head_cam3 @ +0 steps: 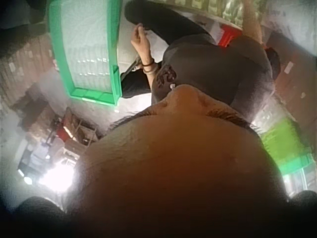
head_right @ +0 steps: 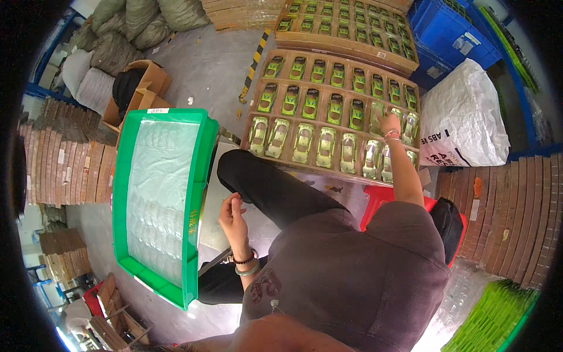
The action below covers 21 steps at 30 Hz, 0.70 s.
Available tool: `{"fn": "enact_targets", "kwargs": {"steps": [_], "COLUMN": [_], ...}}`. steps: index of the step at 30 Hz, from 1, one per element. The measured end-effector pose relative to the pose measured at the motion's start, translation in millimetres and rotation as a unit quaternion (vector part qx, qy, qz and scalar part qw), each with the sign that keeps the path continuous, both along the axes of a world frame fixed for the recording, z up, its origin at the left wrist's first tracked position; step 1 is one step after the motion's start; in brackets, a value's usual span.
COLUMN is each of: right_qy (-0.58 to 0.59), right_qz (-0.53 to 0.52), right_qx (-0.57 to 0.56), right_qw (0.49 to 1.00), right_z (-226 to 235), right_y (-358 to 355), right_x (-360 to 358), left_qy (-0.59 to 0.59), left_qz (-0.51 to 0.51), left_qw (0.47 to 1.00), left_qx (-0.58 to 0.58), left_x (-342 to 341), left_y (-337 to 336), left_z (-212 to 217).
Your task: The person repeatedly picks small green plastic parts from a green bin, snaps them into a larger green plastic frame, and places the assembled unit into a cardboard tray. The process is repeated for multiple units.
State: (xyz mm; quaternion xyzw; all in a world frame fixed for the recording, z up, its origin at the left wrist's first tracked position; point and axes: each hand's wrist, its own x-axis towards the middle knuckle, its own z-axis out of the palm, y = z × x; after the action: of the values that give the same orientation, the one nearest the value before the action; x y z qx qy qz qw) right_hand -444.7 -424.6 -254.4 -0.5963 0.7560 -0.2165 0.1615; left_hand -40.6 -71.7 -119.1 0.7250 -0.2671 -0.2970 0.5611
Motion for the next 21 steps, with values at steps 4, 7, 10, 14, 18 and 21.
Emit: {"fn": "enact_targets", "kwargs": {"steps": [4,7,10,14,18,21], "right_qy": [0.182,0.241,0.217,0.107,-0.184,-0.247], "right_qz": [0.113,0.216,0.226,0.236,0.358,0.589], "right_qx": [-0.066,-0.048,0.023,-0.141,0.041,0.131], "right_qw": [0.975,0.945,0.949,0.956,0.914,0.758], "right_z": [-7.0,3.9,-4.6,35.2,114.2,195.1], "right_y": [-1.6,8.9,-10.4,-0.7,23.4,96.1], "right_x": [28.0,67.8,61.5,73.2,132.0,223.5], "left_qy": [0.002,-0.037,-0.036,-0.033,-0.198,-0.333], "left_qz": [0.025,0.034,0.017,0.021,-0.031,-0.056], "left_qw": [1.0,0.999,0.999,0.998,0.976,0.936], "left_qx": [0.003,-0.011,0.002,-0.04,-0.084,-0.105], "left_x": [-0.7,0.8,-1.6,-0.9,6.4,8.3], "left_y": [5.1,9.2,8.1,19.6,23.2,17.5], "left_z": [3.6,-11.2,0.3,25.3,45.4,85.9]}}
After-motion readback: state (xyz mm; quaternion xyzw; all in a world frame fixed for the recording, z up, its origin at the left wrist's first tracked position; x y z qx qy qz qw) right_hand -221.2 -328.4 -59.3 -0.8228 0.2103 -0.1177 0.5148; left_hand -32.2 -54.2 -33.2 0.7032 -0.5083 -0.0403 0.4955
